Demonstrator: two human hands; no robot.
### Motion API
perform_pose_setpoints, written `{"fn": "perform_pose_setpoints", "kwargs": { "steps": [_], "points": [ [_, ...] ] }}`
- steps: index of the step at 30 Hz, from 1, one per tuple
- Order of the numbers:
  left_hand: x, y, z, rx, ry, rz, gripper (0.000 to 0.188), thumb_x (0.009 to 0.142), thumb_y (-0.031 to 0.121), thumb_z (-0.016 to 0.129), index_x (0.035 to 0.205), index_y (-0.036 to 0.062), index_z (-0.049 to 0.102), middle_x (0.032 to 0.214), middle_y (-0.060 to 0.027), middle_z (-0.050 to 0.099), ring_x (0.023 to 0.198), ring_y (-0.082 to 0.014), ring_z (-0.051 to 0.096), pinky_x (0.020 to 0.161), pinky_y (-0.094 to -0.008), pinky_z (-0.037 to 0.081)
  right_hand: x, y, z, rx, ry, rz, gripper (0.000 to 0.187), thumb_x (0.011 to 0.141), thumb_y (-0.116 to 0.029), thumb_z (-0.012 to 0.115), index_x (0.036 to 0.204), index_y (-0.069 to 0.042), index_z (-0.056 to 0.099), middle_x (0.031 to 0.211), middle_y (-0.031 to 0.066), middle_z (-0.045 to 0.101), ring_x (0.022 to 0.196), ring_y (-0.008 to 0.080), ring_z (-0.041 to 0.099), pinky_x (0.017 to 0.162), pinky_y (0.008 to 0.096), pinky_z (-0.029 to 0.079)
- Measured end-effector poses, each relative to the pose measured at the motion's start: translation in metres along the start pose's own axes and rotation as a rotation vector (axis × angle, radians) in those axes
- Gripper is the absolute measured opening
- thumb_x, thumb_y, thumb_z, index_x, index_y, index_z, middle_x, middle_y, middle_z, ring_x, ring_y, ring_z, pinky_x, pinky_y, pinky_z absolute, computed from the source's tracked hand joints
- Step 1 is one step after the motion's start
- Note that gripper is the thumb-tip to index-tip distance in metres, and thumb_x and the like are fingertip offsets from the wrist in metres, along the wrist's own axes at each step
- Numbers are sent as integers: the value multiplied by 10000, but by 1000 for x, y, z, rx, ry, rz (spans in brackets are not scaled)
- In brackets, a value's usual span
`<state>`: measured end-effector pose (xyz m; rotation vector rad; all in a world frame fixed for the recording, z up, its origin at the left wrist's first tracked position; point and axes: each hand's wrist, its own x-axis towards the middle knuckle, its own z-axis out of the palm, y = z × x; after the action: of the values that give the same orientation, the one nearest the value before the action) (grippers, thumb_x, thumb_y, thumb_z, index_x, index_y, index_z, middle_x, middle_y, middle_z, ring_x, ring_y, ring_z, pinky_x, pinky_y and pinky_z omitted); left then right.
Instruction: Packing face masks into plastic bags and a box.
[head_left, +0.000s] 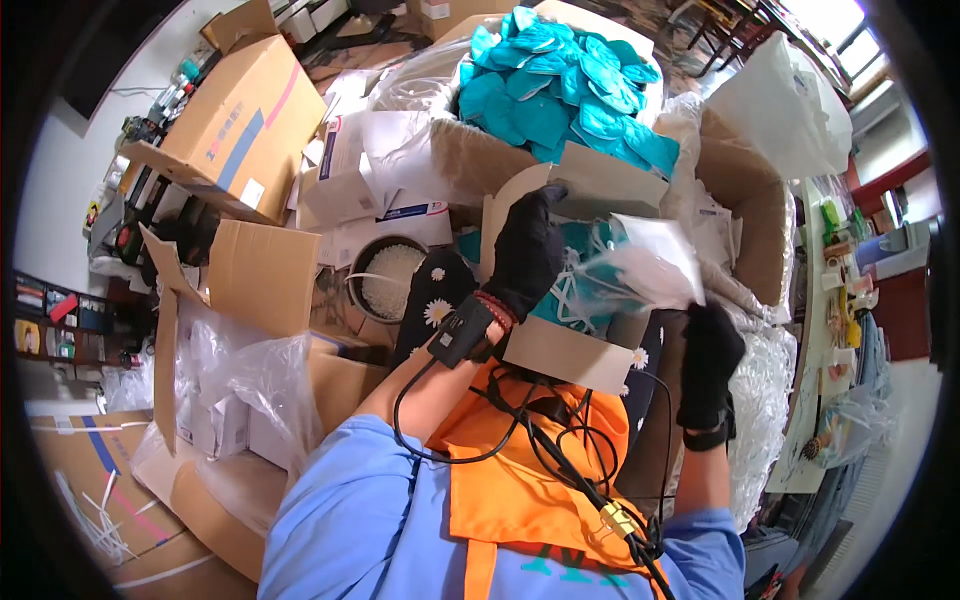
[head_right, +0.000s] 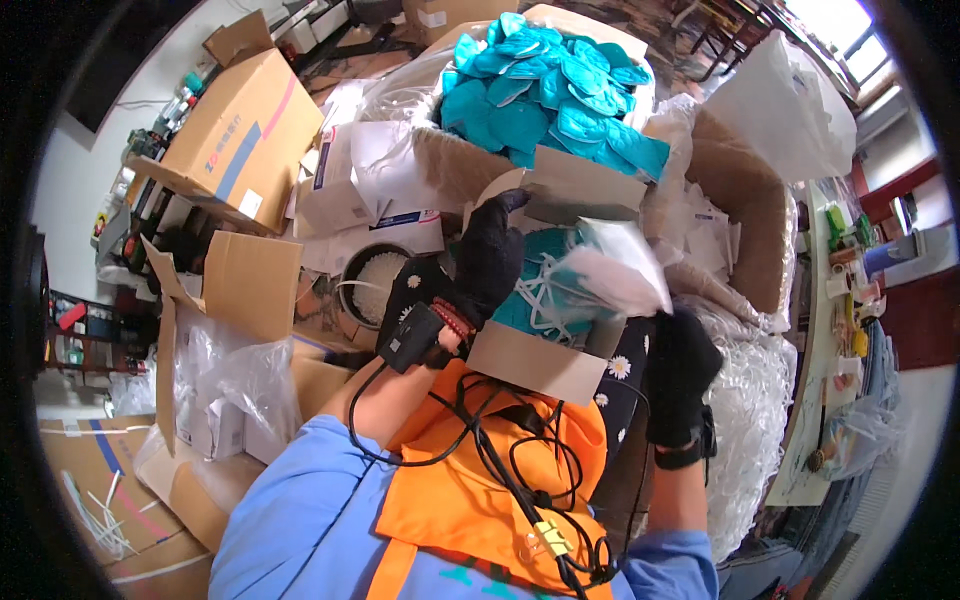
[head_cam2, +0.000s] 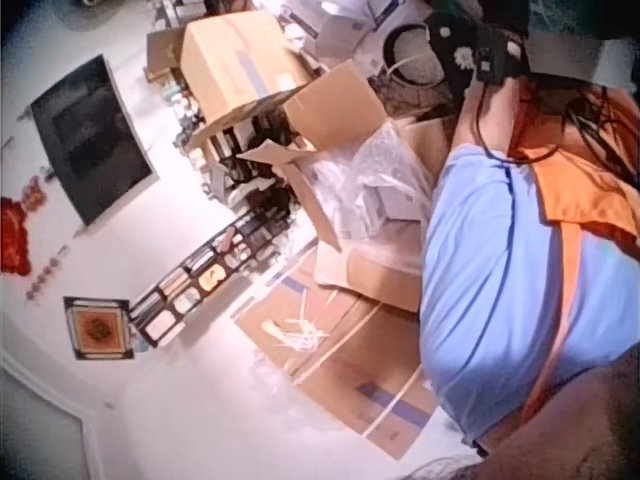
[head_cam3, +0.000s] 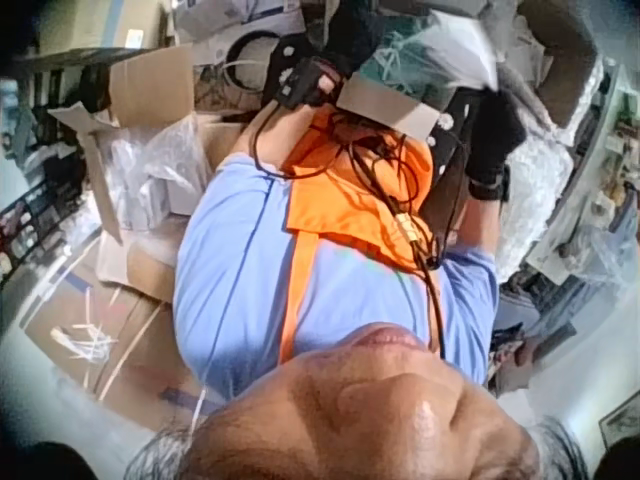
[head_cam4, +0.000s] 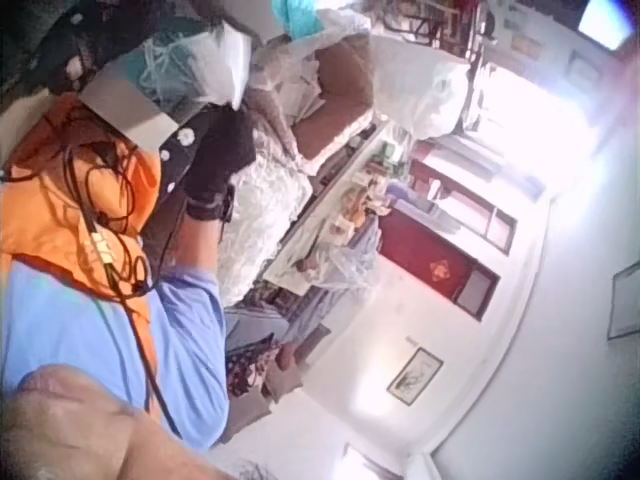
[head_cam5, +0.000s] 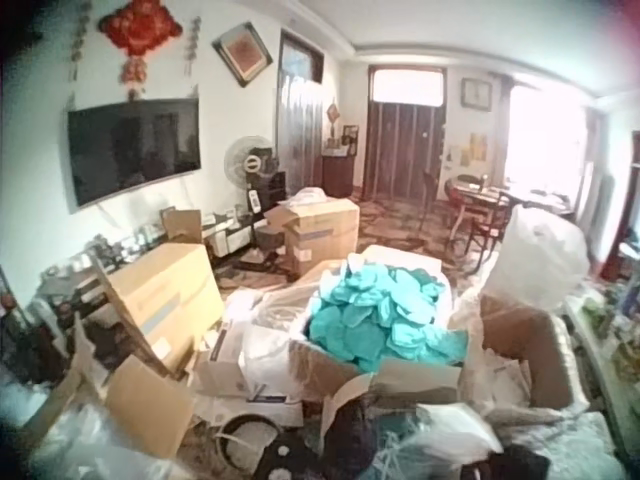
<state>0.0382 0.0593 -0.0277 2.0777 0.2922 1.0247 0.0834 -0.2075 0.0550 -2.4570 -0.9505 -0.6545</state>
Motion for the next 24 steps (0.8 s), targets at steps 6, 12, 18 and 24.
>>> {"fn": "perform_pose_setpoints", "kwargs": {
  "steps": [6,12,18,24],
  "points": [
    [-5,-5,4,-63,-63,10,432,743,-61,529,1160,43,565,1113,-172,621,1083,-357,569,945,-406,450,-7,10,-2,171,48,56,170,882,0,502,942,21,660,733,56,636,618,123,570,559,265,450],
    [-6,1,-1,-179,-288,-100,475,727,-39,558,1197,24,539,1177,-163,611,1125,-334,566,975,-389,442,-8,26,15,488,172,281,218,950,-108,505,1047,11,660,755,54,661,569,94,552,462,215,378],
    [-3,15,2,-328,-400,-273,468,781,140,696,1210,36,540,1117,-142,638,1062,-296,610,920,-369,466,-17,45,23,916,30,619,303,919,-57,529,1210,12,579,971,103,700,669,141,627,495,198,429],
    [-5,4,7,-361,-444,-339,343,785,128,699,1100,23,612,1016,-133,676,940,-245,644,849,-347,494,-2,37,13,885,193,697,207,942,-156,543,1074,-20,630,781,54,657,567,90,532,473,201,360]
  ]
}}
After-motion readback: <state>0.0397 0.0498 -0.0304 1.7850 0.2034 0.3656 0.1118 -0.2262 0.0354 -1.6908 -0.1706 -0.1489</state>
